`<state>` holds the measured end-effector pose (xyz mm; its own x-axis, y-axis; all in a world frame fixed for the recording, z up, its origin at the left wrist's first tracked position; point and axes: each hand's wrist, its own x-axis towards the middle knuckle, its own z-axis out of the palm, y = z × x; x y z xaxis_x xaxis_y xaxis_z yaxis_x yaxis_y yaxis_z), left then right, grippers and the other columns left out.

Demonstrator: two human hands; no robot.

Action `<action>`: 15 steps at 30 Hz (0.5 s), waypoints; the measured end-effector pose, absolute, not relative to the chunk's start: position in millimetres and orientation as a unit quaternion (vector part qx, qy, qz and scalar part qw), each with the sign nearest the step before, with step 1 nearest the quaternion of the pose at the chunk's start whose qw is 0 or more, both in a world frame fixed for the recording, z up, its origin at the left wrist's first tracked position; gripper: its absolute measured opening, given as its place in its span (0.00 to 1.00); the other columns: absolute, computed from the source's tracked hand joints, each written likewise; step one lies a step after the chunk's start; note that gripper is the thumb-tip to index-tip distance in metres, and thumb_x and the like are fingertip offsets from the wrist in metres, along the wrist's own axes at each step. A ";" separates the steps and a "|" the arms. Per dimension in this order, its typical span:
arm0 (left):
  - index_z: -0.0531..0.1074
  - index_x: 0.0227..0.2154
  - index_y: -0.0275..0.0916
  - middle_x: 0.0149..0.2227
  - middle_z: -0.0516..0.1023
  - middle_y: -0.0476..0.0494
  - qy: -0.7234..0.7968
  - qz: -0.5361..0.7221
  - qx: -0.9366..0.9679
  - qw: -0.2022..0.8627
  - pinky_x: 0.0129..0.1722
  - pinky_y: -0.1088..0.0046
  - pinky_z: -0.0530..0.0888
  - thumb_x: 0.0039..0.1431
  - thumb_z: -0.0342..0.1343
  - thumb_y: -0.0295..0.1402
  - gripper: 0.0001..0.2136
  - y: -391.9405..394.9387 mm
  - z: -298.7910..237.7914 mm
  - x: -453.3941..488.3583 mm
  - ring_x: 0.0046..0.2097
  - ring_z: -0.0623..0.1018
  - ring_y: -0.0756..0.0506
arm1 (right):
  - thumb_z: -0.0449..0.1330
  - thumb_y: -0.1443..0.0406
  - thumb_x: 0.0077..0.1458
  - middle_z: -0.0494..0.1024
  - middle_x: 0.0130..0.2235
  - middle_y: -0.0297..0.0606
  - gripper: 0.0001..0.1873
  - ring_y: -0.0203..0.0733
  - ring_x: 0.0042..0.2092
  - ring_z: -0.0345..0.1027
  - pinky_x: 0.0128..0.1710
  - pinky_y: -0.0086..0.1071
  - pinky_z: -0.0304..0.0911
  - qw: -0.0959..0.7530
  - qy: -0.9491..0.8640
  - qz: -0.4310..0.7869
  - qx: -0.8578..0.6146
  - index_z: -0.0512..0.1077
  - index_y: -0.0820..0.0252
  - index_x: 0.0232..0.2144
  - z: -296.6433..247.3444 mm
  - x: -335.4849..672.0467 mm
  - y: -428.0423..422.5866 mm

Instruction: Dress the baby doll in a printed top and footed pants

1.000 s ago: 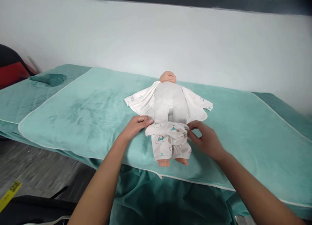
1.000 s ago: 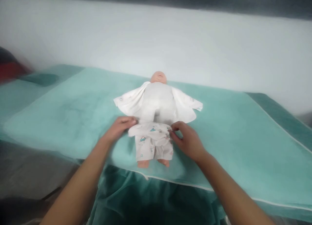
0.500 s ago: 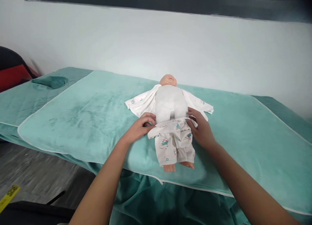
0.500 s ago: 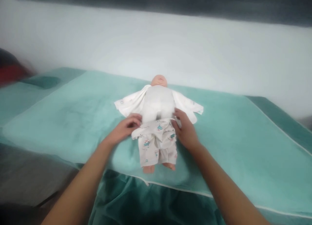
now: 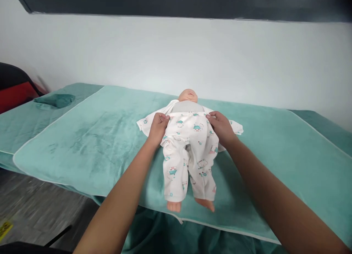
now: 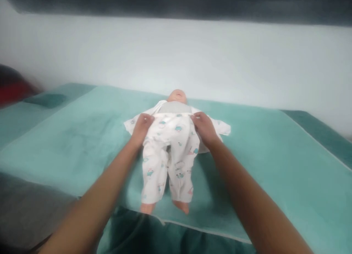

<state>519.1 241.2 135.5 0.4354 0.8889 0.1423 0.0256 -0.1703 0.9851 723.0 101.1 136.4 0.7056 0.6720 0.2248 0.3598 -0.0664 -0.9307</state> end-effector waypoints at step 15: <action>0.70 0.32 0.42 0.38 0.79 0.48 0.313 0.386 0.695 0.520 0.41 0.71 0.71 0.58 0.59 0.36 0.05 259.1 129.7 529.3 0.41 0.75 0.46 | 0.58 0.55 0.60 0.77 0.51 0.40 0.11 0.46 0.51 0.69 0.51 0.40 0.61 0.560 -0.485 0.078 -0.668 0.67 0.54 0.32 126.2 731.6 109.3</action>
<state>529.3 259.1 129.7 0.5061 0.8362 0.2111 0.0335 -0.2637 0.9640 731.6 109.3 126.2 0.5181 0.7348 0.4377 0.5596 0.0958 -0.8232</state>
